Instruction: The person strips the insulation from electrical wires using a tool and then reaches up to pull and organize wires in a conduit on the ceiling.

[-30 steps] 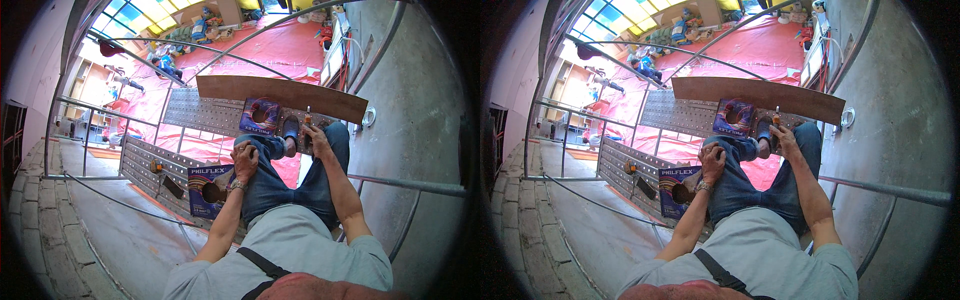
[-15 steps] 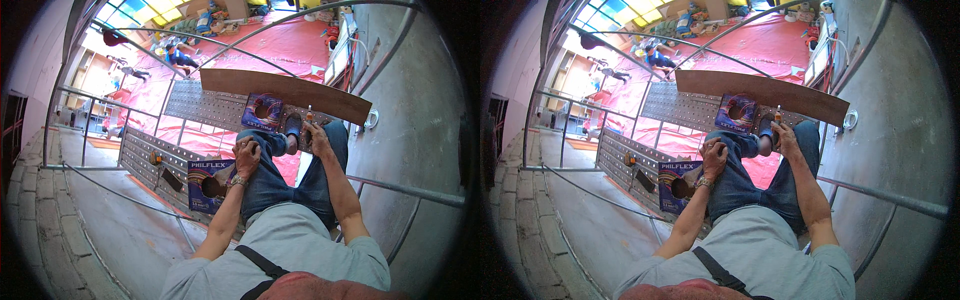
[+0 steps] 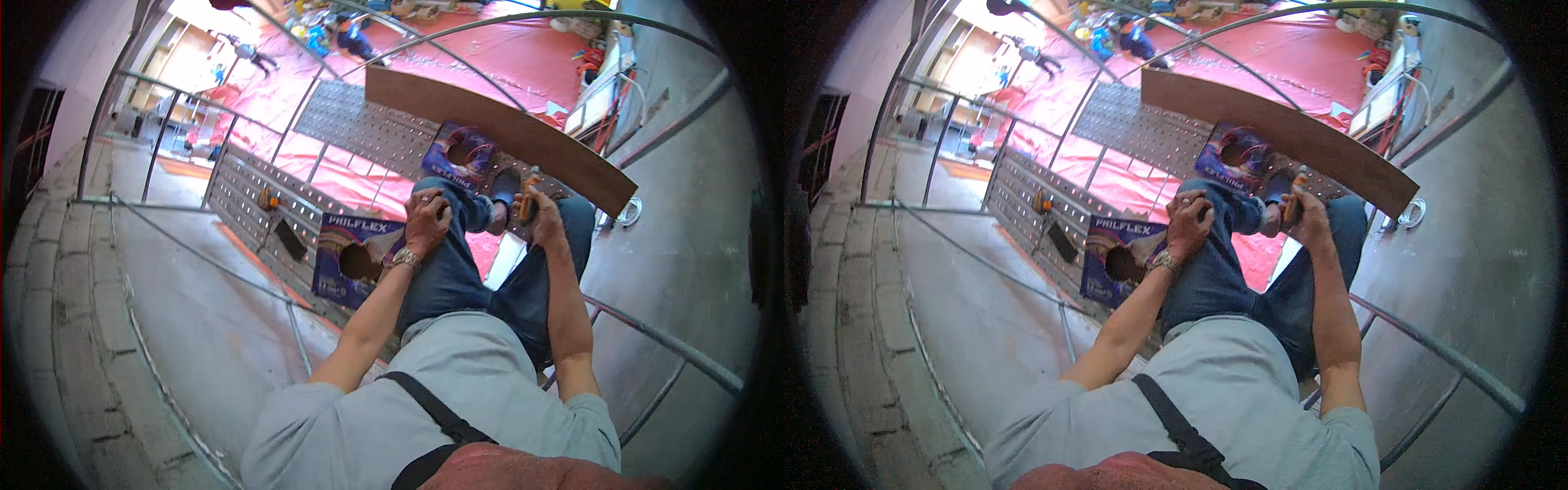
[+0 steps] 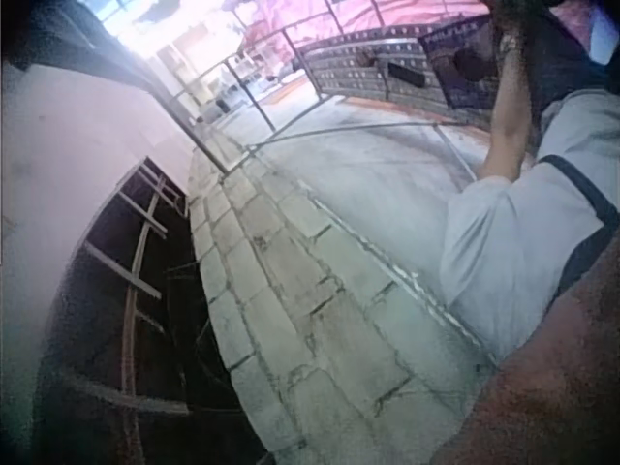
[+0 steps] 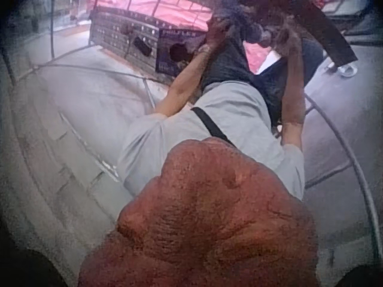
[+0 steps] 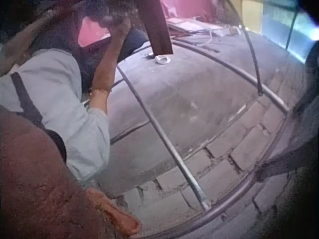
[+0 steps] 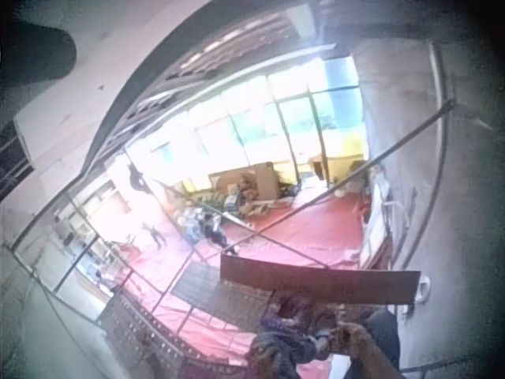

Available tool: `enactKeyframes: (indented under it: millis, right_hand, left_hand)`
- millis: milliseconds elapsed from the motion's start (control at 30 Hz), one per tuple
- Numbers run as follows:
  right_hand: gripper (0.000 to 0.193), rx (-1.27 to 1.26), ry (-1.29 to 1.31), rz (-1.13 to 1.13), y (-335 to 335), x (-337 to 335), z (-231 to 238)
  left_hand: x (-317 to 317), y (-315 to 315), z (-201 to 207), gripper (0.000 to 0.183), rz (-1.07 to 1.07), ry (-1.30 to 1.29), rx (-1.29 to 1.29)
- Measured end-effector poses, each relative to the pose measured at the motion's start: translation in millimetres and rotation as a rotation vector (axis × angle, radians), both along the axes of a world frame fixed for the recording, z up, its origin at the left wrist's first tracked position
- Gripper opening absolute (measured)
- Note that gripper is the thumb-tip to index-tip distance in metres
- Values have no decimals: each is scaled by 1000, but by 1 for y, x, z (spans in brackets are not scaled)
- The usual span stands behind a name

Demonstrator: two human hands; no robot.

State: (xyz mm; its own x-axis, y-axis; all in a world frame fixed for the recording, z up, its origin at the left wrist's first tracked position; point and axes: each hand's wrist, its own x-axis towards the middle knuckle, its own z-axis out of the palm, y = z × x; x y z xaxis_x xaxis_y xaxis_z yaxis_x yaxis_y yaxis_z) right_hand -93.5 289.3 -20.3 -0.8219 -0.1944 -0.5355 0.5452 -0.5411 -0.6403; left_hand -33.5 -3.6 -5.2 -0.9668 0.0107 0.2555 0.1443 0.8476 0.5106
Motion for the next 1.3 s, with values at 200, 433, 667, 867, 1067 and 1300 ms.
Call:
enactKeyframes:
  millis: [200,433,667,867,1067,1300]
  right_hand:
    - [40,42,-21,-52,8,1,3]
    - [39,87,-81,-75,21,-1,-18]
    - [39,133,-65,-70,25,-2,-27]
    - [44,179,-61,-42,21,-1,-22]
    - [38,142,-92,-76,23,-1,-22]
    - [36,131,-76,-83,20,-1,-19]
  left_hand:
    - [0,-1,3,13,-4,58,45]
    - [2,-1,7,14,13,24,40]
    - [1,-1,2,14,19,4,50]
    - [1,-4,2,15,12,4,31]
    - [0,-1,4,14,12,-4,31]
    - [0,0,3,14,18,-1,40]
